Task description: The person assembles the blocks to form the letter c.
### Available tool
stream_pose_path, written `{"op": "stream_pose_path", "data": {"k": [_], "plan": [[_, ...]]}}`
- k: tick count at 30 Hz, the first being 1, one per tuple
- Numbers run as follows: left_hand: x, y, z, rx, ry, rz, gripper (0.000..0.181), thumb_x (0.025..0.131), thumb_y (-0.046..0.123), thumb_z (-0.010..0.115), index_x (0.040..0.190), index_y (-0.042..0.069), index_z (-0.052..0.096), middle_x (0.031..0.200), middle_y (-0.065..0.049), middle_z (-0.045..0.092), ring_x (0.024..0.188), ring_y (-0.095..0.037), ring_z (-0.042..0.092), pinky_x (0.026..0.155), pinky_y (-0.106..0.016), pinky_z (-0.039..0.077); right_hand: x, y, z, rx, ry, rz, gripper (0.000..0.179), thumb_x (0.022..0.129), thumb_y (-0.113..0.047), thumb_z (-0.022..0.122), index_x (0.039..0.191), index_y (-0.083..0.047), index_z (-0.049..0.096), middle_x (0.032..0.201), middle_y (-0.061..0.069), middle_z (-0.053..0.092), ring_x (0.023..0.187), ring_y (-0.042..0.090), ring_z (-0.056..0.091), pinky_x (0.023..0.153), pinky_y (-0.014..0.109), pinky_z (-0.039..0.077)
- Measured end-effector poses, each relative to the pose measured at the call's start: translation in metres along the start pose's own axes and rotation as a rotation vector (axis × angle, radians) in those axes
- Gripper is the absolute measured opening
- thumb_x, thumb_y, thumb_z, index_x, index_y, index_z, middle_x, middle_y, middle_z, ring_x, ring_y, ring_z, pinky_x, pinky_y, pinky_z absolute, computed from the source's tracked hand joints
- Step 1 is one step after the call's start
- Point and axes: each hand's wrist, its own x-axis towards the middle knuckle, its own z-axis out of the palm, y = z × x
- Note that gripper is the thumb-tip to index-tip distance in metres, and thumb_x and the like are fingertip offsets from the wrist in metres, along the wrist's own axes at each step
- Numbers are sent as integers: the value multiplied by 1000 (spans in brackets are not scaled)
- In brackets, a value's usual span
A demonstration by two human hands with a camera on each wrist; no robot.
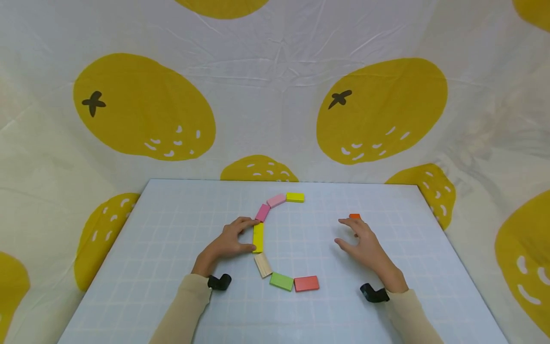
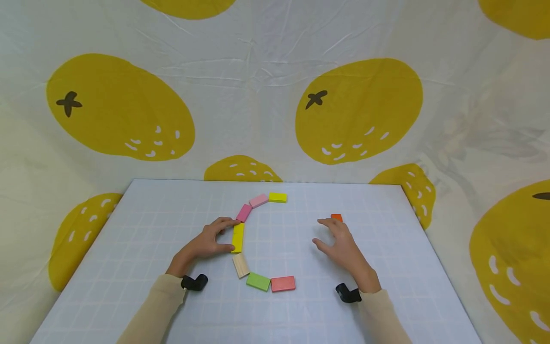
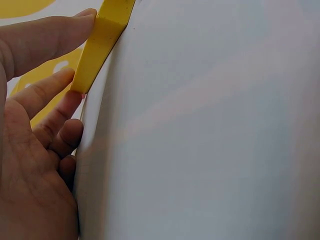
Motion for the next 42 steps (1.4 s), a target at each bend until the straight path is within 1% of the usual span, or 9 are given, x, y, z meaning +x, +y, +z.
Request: {"op": "stream_pose_path", "data": {"k": [3,5,11,16,21,25,31,38,42], "plan": [[0,0,0,2,2,11,71,86,35,79,151,27,52,150,-8,50,137,-31,45,112,-60,32,6,8,-4,12,27,8,57,85,-16,83,136,-2,62,130,20,62,111,36,58,84,48,55],[0,0,0,2,4,12,72,85,35,79,151,27,52,149,-8,50,137,-31,45,112,-60,32,9,13,-6,6,32,20,58,86,-17,83,137,-1,61,130,22,61,113,36,57,84,49,54],[1,1,-1,2,4,17,71,86,36,79,151,27,52,150,-8,50,137,-31,45,112,-59,31,17,25,-11,-9,10,102,58,91,-19,79,140,2,57,137,26,55,123,40,52,91,56,54],[1,2,-1,-3,3,17,71,86,35,79,151,26,52,150,-9,49,137,-32,45,112,-60,31,22,30,-12,-20,-10,154,59,92,-18,77,142,4,55,139,31,51,126,46,49,96,61,52],[0,3,-1,-10,-1,16,70,86,33,79,151,24,53,150,-10,50,138,-33,45,112,-61,31,26,37,-11,-47,-27,186,59,93,-18,75,143,4,54,142,34,49,131,51,45,106,66,44],[-1,4,-2,-11,-3,4,71,86,33,79,151,25,53,150,-10,49,138,-33,44,112,-61,32,30,41,-10,-71,-33,212,58,94,-20,74,143,4,54,143,35,47,133,53,42,111,67,37],[-2,5,-3,-5,-1,1,71,86,33,79,151,24,52,150,-10,49,137,-33,45,112,-61,32,35,47,-8,-41,-33,278,56,96,-22,71,144,2,53,146,33,45,132,50,44,109,66,40],[-2,3,-2,-13,3,9,71,87,32,79,151,26,52,152,-9,48,138,-33,44,112,-62,33,35,52,-5,-34,5,292,46,97,-16,69,136,5,58,135,33,50,114,46,55,100,61,48],[-2,2,-2,-13,9,11,71,86,32,79,151,26,52,151,-10,48,138,-33,44,111,-62,33,35,52,-4,-29,18,302,43,97,-14,69,133,6,60,131,33,52,110,45,56,96,59,49]]}}
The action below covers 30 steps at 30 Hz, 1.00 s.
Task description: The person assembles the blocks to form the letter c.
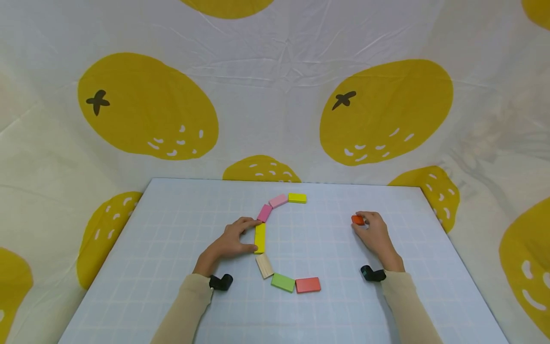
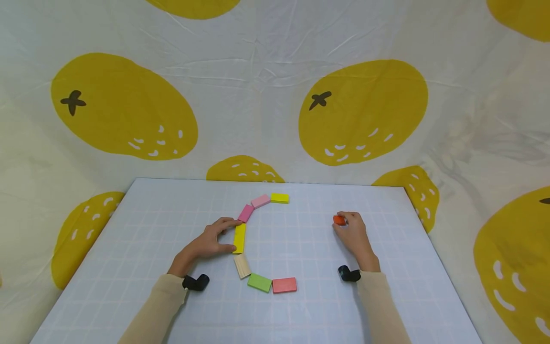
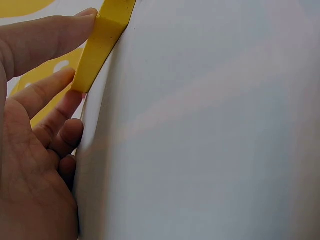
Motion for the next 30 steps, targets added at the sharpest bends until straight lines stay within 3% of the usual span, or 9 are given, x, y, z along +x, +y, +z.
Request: {"op": "stream_pose_path", "data": {"k": [21,30], "plan": [[1,3,-1,16,-1,-27,71,85,33,79,151,26,53,151,-9,49,139,-33,44,113,-62,32,-7,-2,-2,-47,10,-49,40,94,-13,73,128,6,65,122,31,58,91,34,61,79,44,52],[1,4,-1,16,-3,-33,71,85,32,80,151,26,53,151,-10,49,139,-33,44,113,-62,32,-11,-4,-3,-44,29,-71,39,92,-10,75,126,7,66,123,31,58,92,34,63,77,41,53]]}}
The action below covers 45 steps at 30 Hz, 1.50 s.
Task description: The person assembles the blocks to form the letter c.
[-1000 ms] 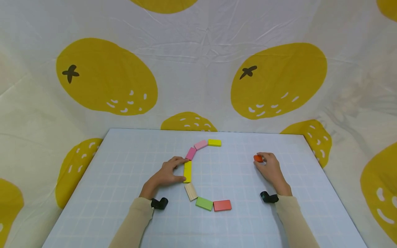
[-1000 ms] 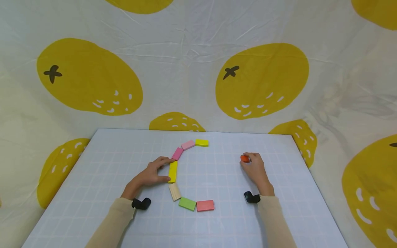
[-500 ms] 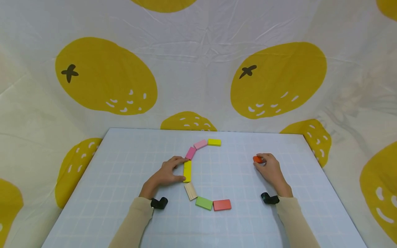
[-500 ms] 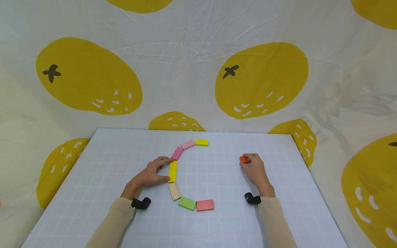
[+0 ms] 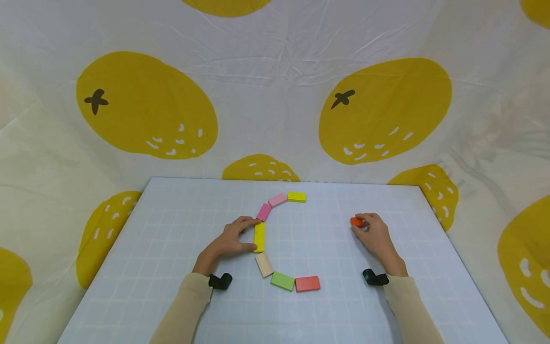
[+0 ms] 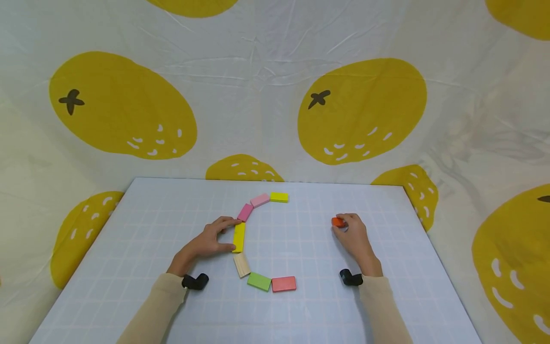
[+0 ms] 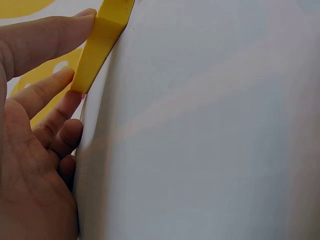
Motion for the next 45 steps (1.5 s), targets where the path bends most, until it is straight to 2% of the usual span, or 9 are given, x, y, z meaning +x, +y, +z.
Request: {"op": "stream_pose_path", "data": {"k": [12,16,24,36,45], "plan": [[1,-1,1,0,5,12,72,84,33,80,150,26,53,150,-10,50,138,-33,45,113,-62,32,-5,-10,-3,0,-9,4,41,93,-11,75,129,6,65,126,30,58,98,35,63,79,40,55],[1,-2,1,1,0,18,71,84,32,80,150,25,54,150,-10,50,138,-33,45,113,-61,31,-7,-13,-5,3,-14,5,41,93,-11,75,129,5,65,127,29,57,98,35,63,78,36,55],[1,-2,1,13,3,20,72,84,32,80,151,25,53,151,-11,50,139,-33,45,112,-60,31,-11,-19,-6,11,13,-21,39,91,-10,78,126,4,67,125,28,59,94,32,63,72,22,51],[2,-6,3,1,3,14,72,85,35,80,151,28,52,151,-9,49,138,-32,45,112,-61,33,-18,-26,-4,4,19,-37,38,89,-11,80,123,2,69,122,28,61,79,26,59,69,22,51],[2,-5,2,9,0,16,72,85,35,80,151,28,52,151,-8,50,138,-31,45,113,-60,32,-28,-30,-4,9,59,-80,37,85,-7,82,119,3,71,117,27,62,77,24,58,66,19,50]]}}
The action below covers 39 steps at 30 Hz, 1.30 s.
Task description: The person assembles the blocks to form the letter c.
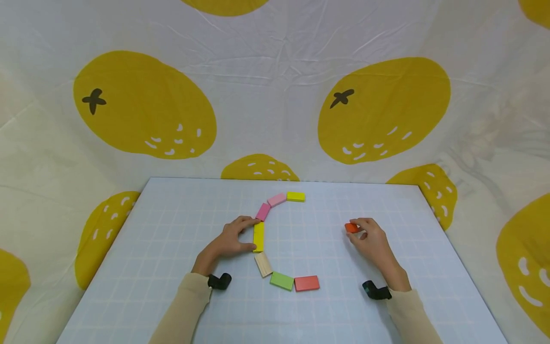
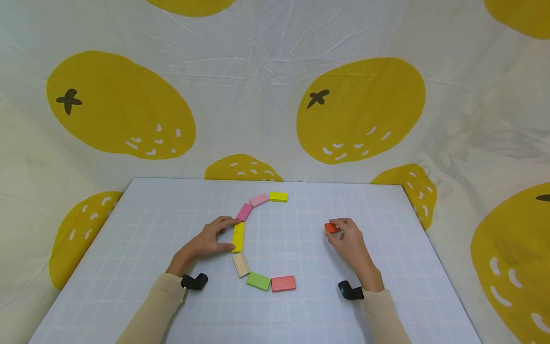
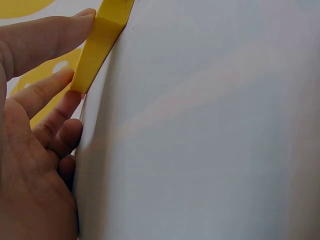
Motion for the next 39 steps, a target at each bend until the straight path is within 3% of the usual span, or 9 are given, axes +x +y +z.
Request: {"op": "stream_pose_path", "data": {"k": [11,18,39], "plan": [[-1,2,-1,-13,-5,-12,72,86,34,80,152,29,52,153,-9,47,140,-33,43,114,-63,31,-12,-8,0,11,-33,-22,38,84,-8,83,119,2,72,118,23,64,80,24,59,67,21,52],[-1,1,-1,-12,-2,-11,71,86,34,80,151,30,52,154,-10,46,141,-33,42,114,-63,32,-25,-12,3,20,-13,-57,38,80,-3,85,115,2,73,114,23,66,75,20,58,63,21,51],[-1,1,-1,-3,-1,-16,72,85,34,79,151,29,52,154,-11,46,140,-35,43,114,-64,31,-51,-18,13,38,-55,-61,37,78,-4,88,113,-3,75,112,16,67,71,11,54,61,21,50]]}}
